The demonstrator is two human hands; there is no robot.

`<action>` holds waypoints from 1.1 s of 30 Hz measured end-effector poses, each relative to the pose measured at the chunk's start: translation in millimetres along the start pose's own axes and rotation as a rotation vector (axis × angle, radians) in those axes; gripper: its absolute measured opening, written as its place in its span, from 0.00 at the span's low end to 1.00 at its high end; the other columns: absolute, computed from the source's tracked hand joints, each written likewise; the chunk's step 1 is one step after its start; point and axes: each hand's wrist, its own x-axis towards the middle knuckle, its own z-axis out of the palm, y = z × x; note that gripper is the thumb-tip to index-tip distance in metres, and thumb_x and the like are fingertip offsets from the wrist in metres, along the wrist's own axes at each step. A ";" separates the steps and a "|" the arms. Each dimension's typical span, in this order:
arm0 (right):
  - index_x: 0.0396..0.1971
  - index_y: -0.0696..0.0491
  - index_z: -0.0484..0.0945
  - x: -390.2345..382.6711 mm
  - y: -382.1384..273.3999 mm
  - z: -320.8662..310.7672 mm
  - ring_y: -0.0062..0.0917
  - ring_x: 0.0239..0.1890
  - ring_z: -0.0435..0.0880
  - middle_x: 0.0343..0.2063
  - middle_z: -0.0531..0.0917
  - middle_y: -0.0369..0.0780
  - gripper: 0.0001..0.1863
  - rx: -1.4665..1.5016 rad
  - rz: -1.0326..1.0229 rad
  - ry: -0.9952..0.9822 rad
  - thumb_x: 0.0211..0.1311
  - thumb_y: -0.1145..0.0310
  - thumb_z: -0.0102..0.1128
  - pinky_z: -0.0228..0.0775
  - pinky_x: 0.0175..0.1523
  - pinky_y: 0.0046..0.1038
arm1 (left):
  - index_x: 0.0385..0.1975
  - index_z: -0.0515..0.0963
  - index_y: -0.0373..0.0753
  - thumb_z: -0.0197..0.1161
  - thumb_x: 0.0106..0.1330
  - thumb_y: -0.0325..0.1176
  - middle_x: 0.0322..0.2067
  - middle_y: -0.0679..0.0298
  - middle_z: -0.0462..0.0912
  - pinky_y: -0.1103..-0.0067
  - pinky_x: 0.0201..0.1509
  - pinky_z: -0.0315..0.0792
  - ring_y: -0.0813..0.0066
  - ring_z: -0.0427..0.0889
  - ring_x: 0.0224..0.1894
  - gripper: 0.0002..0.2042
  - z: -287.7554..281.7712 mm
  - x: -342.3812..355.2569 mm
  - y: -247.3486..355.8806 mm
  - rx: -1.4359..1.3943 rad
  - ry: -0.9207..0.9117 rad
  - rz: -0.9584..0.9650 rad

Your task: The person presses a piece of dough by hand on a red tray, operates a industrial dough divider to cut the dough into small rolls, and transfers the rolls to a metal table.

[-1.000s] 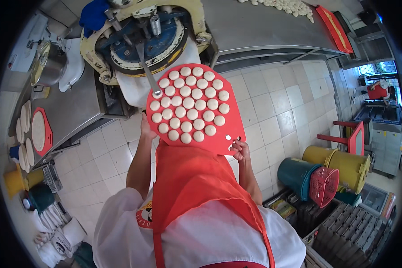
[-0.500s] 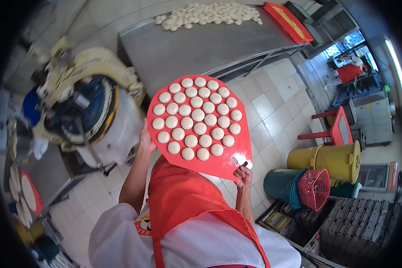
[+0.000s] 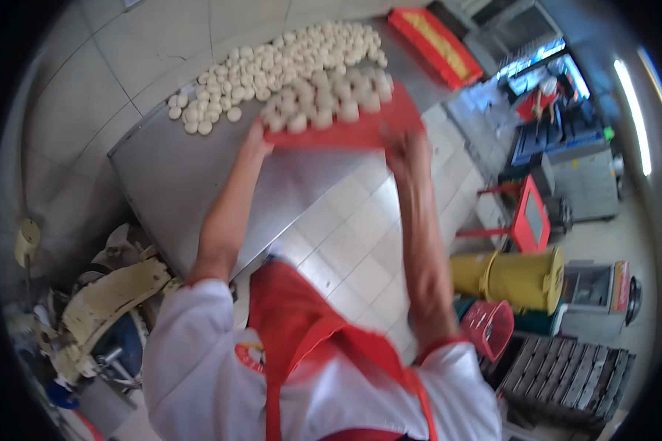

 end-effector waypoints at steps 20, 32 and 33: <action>0.51 0.66 0.63 -69.1 -23.8 -19.6 0.30 0.35 0.80 0.42 0.75 0.50 0.18 -0.023 0.141 -0.179 0.59 0.85 0.44 0.78 0.40 0.30 | 0.62 0.61 0.28 0.35 0.72 0.29 0.60 0.47 0.69 0.63 0.71 0.61 0.56 0.69 0.64 0.21 16.7 -46.1 -3.0 -0.068 0.231 -0.072; 0.56 0.60 0.62 -252.4 -42.4 -196.6 0.28 0.30 0.78 0.47 0.72 0.58 0.25 0.040 0.638 -0.435 0.56 0.85 0.43 0.76 0.38 0.30 | 0.55 0.69 0.31 0.59 0.66 0.30 0.52 0.56 0.78 0.74 0.62 0.71 0.67 0.79 0.53 0.19 -82.6 -427.2 -138.8 0.012 0.322 0.123; 0.55 0.62 0.63 -270.9 -45.9 -202.2 0.28 0.28 0.78 0.46 0.73 0.58 0.25 0.025 0.685 -0.406 0.55 0.85 0.44 0.76 0.36 0.29 | 0.54 0.71 0.31 0.59 0.66 0.30 0.51 0.57 0.78 0.74 0.61 0.72 0.67 0.79 0.52 0.18 -92.4 -472.7 -152.0 -0.016 0.330 0.141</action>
